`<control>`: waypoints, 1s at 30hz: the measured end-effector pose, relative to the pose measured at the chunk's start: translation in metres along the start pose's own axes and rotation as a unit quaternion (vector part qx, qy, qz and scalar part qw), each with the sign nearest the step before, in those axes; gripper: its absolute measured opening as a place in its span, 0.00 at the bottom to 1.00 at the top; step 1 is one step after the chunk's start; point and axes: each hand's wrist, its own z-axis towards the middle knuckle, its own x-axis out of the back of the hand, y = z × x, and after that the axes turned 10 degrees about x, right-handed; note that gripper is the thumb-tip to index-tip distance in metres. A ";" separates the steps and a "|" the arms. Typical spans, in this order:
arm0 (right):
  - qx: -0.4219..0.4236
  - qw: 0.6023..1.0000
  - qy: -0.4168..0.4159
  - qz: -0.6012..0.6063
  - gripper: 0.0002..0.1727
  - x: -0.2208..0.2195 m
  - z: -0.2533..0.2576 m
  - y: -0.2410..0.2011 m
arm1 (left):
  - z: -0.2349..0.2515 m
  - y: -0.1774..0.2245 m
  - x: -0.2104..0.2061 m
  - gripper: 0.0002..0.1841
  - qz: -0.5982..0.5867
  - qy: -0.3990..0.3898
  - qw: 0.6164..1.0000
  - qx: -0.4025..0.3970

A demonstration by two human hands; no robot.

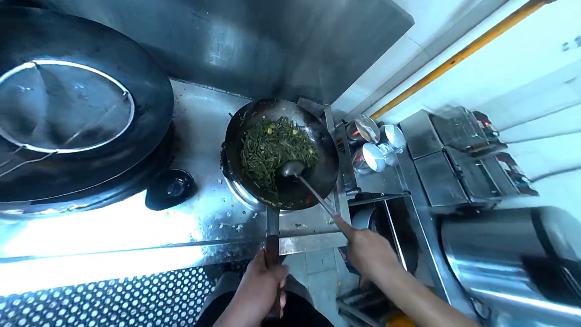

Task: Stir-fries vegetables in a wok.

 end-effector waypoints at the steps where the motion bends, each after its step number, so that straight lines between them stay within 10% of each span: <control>1: -0.005 1.000 0.016 0.014 0.47 -0.011 0.011 -0.004 | -0.001 0.000 0.003 0.19 0.004 -0.001 1.000 0.001; 12: 0.140 0.862 -0.037 0.486 0.45 0.029 -0.124 0.074 | 0.016 0.000 0.021 0.19 0.001 0.016 1.000 -0.015; 30: 0.169 0.830 -0.062 0.528 0.45 -0.049 -0.062 0.037 | 0.018 -0.003 0.021 0.19 -0.016 0.014 1.000 -0.017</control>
